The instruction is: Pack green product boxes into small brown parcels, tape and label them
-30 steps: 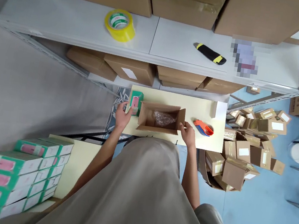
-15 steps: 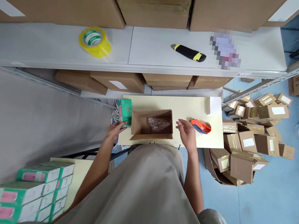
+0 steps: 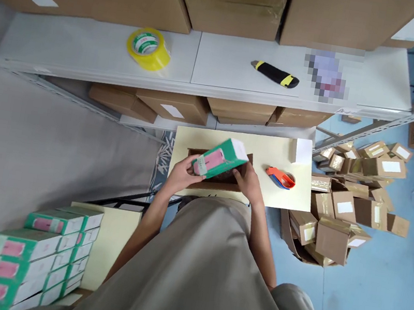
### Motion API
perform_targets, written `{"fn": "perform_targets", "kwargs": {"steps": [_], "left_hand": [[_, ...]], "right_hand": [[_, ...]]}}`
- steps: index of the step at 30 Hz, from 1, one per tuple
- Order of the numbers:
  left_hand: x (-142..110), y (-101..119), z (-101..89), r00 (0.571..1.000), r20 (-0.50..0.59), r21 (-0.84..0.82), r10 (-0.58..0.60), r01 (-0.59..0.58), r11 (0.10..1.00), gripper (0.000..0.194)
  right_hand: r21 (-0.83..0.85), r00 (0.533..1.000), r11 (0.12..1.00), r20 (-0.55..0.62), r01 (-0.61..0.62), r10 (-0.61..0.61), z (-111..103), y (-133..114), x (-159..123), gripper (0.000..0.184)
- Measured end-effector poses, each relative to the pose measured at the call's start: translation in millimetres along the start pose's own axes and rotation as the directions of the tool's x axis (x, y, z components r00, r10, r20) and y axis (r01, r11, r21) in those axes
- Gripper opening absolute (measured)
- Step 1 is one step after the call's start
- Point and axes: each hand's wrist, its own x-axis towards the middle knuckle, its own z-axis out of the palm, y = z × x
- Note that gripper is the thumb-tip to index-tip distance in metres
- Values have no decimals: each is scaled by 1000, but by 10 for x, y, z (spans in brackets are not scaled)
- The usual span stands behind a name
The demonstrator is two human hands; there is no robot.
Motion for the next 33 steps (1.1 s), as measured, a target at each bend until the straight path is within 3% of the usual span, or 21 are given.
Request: {"fn": "perform_targets", "kwargs": {"steps": [3, 6, 12, 17, 20, 23, 25, 27, 30, 33], "left_hand": [[5, -22, 34, 993, 39, 326, 113, -120, 938, 71], [26, -24, -36, 985, 72, 516, 159, -173, 839, 74], [186, -132, 2, 986, 116, 626, 115, -163, 762, 82], [219, -242, 125, 985, 132, 664, 111, -171, 728, 82], [94, -276, 98, 977, 43, 672, 211, -184, 718, 72], [-100, -327, 17, 939, -151, 676, 310, -130, 725, 63], [-205, -383, -19, 911, -287, 665, 295, -32, 746, 63], [-254, -450, -20, 905, -372, 628, 206, 82, 774, 61], [-246, -535, 22, 925, -379, 566, 27, 209, 798, 31], [-281, -579, 29, 920, -391, 536, -20, 246, 808, 13]], "right_hand": [[-61, 1000, 998, -21, 21, -22, -108, 74, 14, 89], [-141, 994, 986, 67, 94, -85, -84, 88, 42, 96], [-492, 992, 869, 128, 59, 5, 129, 69, 183, 75], [-569, 990, 818, 143, 85, -3, 180, 110, 237, 78], [-546, 990, 829, 122, 124, -67, 119, 174, 152, 81], [-554, 984, 823, -39, 124, -174, -1, 290, 14, 71], [-545, 966, 836, -185, 54, -183, -88, 386, -63, 70], [-488, 961, 872, -256, -35, -105, -151, 467, -108, 77], [-369, 987, 920, -136, -130, 85, -169, 494, -129, 78], [-319, 984, 932, -15, -174, 179, -100, 386, -140, 77]]}}
